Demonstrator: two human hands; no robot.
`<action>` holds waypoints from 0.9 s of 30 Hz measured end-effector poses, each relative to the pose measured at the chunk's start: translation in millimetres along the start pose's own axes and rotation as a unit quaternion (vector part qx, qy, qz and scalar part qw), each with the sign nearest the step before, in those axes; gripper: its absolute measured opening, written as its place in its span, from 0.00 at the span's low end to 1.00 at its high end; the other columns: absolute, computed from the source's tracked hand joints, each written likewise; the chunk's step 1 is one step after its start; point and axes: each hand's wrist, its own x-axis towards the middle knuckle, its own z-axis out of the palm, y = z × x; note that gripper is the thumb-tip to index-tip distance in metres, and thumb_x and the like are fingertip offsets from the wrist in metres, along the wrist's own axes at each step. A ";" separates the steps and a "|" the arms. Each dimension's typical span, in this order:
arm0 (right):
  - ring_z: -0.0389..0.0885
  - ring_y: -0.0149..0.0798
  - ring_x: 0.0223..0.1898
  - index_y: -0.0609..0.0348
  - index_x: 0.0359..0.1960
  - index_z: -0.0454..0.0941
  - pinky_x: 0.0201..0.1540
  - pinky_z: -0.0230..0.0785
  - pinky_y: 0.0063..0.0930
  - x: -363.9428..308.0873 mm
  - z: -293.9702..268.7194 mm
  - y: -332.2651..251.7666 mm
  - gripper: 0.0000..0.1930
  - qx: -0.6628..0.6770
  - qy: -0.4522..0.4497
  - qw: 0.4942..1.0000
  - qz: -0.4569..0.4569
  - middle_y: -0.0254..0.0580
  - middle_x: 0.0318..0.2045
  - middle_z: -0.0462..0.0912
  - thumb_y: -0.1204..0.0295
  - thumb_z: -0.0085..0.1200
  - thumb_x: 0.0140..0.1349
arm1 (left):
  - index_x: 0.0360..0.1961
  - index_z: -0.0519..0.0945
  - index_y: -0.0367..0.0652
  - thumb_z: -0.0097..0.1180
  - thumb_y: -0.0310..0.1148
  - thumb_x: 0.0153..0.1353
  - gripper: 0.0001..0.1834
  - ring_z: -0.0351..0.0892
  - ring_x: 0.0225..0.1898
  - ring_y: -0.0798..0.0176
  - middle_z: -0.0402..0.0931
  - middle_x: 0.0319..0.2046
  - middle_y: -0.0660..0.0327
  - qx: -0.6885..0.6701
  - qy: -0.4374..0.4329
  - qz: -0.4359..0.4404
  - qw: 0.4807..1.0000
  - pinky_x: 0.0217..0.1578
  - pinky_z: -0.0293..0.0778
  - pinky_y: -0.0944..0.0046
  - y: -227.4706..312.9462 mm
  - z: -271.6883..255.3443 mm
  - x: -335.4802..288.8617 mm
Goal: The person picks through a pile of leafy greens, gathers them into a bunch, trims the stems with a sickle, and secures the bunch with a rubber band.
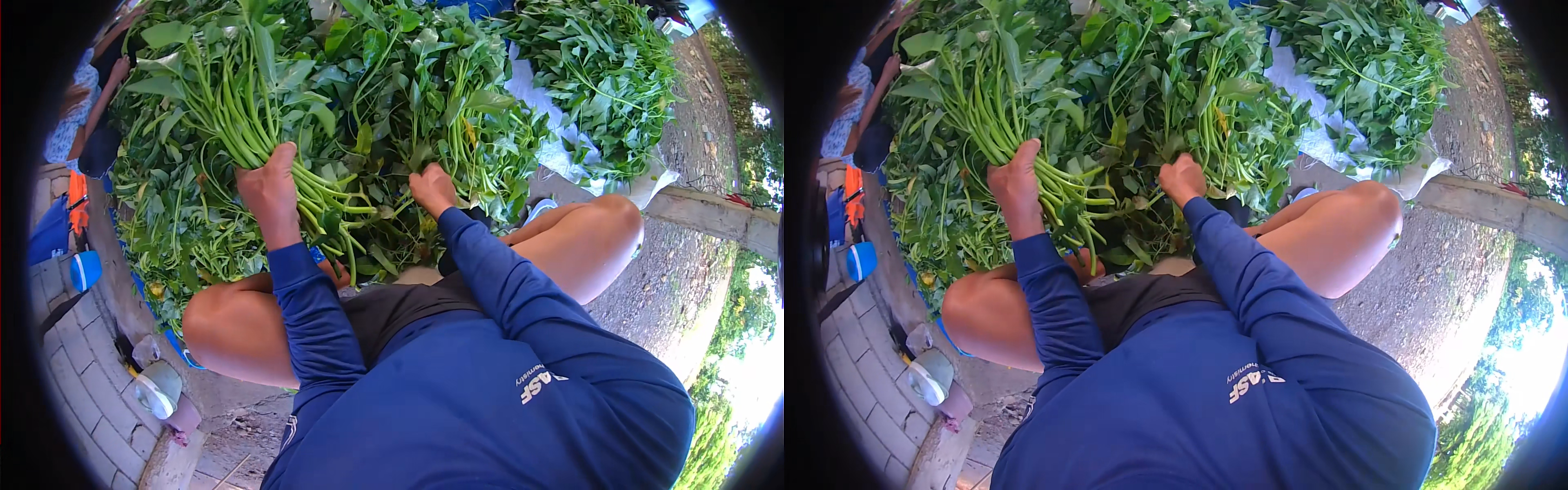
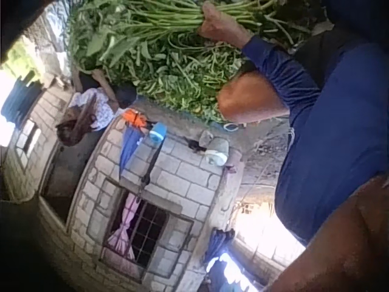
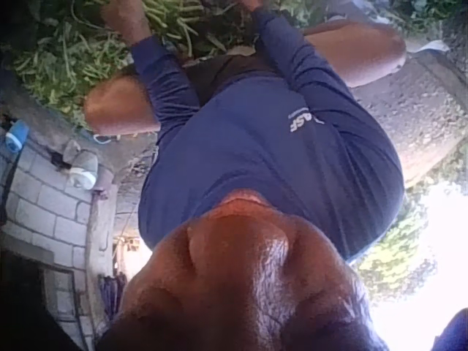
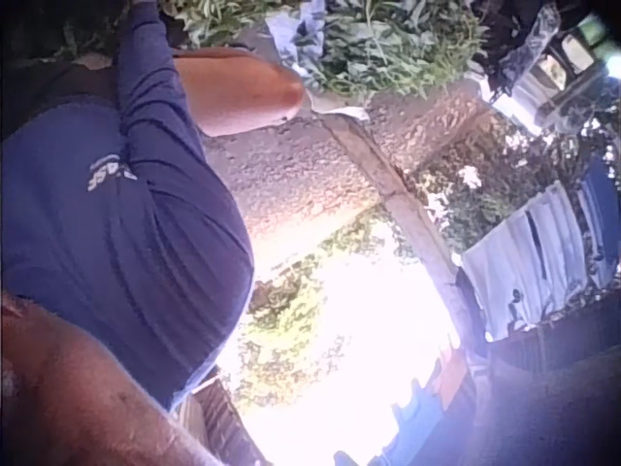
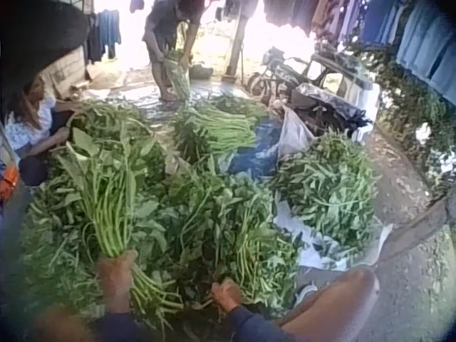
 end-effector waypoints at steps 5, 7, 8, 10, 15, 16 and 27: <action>0.87 0.58 0.41 0.66 0.41 0.85 0.46 0.78 0.45 15.1 7.4 26.6 0.18 0.082 -0.045 0.991 -0.098 0.59 0.38 0.88 0.61 0.58 0.61 | 0.51 0.83 0.33 0.73 0.26 0.54 0.22 0.83 0.41 0.64 0.86 0.44 0.59 -0.024 -0.030 -0.031 0.999 0.46 0.78 0.63 -3.7 19.2 -5.5; 0.86 0.44 0.39 0.63 0.48 0.83 0.43 0.78 0.41 21.2 4.1 28.4 0.18 0.170 -0.120 0.978 -0.022 0.46 0.35 0.87 0.60 0.58 0.67 | 0.51 0.83 0.33 0.73 0.26 0.54 0.22 0.83 0.41 0.64 0.86 0.44 0.59 -0.028 -0.037 -0.035 0.998 0.46 0.78 0.63 -5.8 22.4 -3.4; 0.86 0.44 0.39 0.63 0.48 0.83 0.43 0.78 0.41 13.6 4.6 21.0 0.18 0.172 -0.125 0.977 -0.025 0.46 0.35 0.87 0.60 0.58 0.67 | 0.51 0.83 0.33 0.73 0.26 0.55 0.22 0.83 0.41 0.64 0.86 0.44 0.59 -0.024 -0.037 -0.038 0.998 0.46 0.78 0.63 -7.4 17.6 -1.6; 0.86 0.50 0.44 0.60 0.60 0.76 0.43 0.78 0.44 -12.2 5.0 9.8 0.23 0.384 -0.248 0.872 0.176 0.50 0.53 0.85 0.58 0.53 0.71 | 0.50 0.83 0.33 0.71 0.25 0.54 0.21 0.83 0.39 0.65 0.85 0.42 0.60 -0.015 -0.028 -0.048 0.998 0.45 0.78 0.64 -5.6 7.7 -3.4; 0.81 0.33 0.30 0.55 0.56 0.74 0.34 0.76 0.30 13.6 23.7 33.4 0.12 0.428 -0.299 0.803 0.287 0.35 0.35 0.82 0.66 0.51 0.76 | 0.46 0.84 0.33 0.70 0.24 0.54 0.17 0.82 0.37 0.66 0.85 0.39 0.61 -0.050 -0.048 -0.034 0.997 0.43 0.77 0.64 4.3 30.1 -8.9; 0.81 0.33 0.30 0.55 0.56 0.74 0.34 0.76 0.30 2.5 27.0 18.9 0.12 0.426 -0.310 0.800 0.287 0.35 0.35 0.82 0.66 0.51 0.76 | 0.45 0.84 0.34 0.70 0.24 0.54 0.16 0.82 0.37 0.66 0.85 0.39 0.61 -0.047 -0.035 -0.030 0.998 0.43 0.77 0.64 2.0 22.9 -10.7; 0.84 0.29 0.37 0.67 0.52 0.82 0.42 0.77 0.27 -30.7 -28.2 -9.0 0.14 0.376 -0.205 0.900 -0.074 0.37 0.39 0.88 0.71 0.64 0.69 | 0.45 0.84 0.33 0.71 0.27 0.52 0.18 0.83 0.37 0.65 0.86 0.39 0.59 -0.028 -0.054 -0.036 0.998 0.43 0.78 0.63 -6.8 15.7 -9.9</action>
